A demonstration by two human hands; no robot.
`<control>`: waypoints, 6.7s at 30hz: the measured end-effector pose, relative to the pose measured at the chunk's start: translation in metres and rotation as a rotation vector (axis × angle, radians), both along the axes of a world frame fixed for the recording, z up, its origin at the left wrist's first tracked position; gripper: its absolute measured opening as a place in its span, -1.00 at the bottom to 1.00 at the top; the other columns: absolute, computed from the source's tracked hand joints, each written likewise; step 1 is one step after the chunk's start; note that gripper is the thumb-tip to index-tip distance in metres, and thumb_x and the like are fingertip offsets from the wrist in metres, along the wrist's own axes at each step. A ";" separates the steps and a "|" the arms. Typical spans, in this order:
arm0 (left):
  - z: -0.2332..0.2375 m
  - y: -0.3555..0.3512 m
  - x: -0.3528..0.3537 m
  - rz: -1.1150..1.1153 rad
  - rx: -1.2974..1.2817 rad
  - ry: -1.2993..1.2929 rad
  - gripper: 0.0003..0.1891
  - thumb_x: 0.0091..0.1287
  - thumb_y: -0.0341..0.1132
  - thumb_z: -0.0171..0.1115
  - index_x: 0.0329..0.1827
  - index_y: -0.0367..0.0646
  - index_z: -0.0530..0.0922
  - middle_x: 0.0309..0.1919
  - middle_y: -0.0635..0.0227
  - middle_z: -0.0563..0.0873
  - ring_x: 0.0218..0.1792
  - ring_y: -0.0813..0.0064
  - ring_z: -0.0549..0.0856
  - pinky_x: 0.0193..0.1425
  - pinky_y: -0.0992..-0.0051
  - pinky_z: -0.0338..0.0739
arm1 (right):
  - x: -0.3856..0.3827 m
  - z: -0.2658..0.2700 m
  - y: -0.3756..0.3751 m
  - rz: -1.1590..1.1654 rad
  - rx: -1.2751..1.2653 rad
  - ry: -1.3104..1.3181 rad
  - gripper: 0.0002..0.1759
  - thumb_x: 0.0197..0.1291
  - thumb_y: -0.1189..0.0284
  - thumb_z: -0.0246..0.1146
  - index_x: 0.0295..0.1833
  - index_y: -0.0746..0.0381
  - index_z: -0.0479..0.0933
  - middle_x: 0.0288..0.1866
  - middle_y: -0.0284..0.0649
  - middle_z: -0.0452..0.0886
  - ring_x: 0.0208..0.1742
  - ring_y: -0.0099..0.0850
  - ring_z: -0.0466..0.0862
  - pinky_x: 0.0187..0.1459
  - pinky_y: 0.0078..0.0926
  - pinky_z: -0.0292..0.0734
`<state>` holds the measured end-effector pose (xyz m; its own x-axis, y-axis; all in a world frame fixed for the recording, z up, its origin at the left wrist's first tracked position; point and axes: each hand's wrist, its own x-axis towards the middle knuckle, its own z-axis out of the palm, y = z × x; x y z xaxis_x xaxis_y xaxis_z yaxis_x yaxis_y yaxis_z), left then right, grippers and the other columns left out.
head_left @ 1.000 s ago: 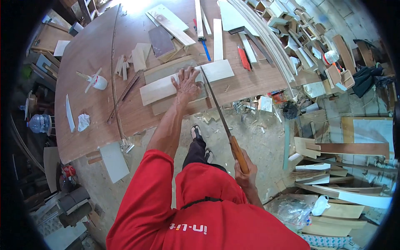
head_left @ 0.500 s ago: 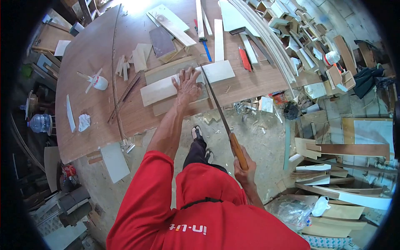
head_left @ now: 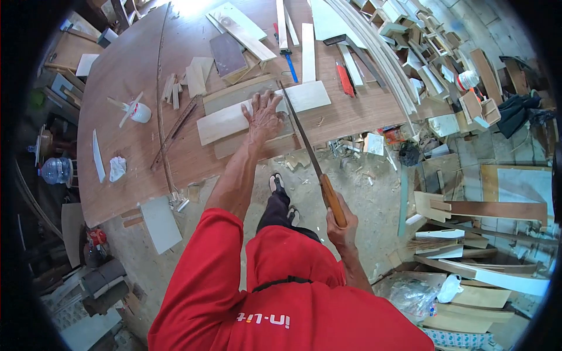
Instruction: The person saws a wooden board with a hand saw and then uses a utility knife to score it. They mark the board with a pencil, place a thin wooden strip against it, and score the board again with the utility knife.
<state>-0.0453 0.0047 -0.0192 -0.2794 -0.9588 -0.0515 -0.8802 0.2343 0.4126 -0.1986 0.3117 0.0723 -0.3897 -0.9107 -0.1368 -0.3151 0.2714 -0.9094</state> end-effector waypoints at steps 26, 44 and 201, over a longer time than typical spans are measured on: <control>0.000 -0.005 -0.002 -0.013 -0.059 0.028 -0.36 0.13 -0.19 0.28 0.35 0.21 0.34 0.46 0.39 0.16 0.51 0.07 -0.01 0.38 -0.45 -0.20 | -0.005 0.001 0.004 -0.025 0.186 -0.087 -0.50 0.20 0.66 0.14 0.29 0.37 0.41 -0.06 -0.08 0.69 -0.13 -0.46 0.70 -0.04 -0.59 0.55; -0.012 -0.005 0.000 0.008 -0.122 0.058 -0.28 0.11 -0.11 0.37 0.38 0.27 0.30 0.47 0.34 0.15 0.51 0.11 0.00 0.38 -0.37 -0.13 | -0.015 0.027 0.025 -0.113 -0.128 0.100 -0.50 0.18 0.64 0.20 0.28 0.35 0.46 -0.11 -0.10 0.72 -0.30 -0.62 0.64 -0.26 -0.70 0.50; 0.009 -0.002 0.000 0.027 -0.038 -0.001 -0.37 0.14 -0.10 0.28 0.35 0.27 0.38 0.45 0.47 0.17 0.52 0.09 -0.01 0.37 -0.46 -0.27 | 0.015 -0.030 0.010 0.033 -0.141 0.016 -0.33 0.08 0.65 0.20 0.39 0.20 0.36 -0.24 0.02 0.67 -0.55 -0.33 0.64 -0.46 -0.48 0.53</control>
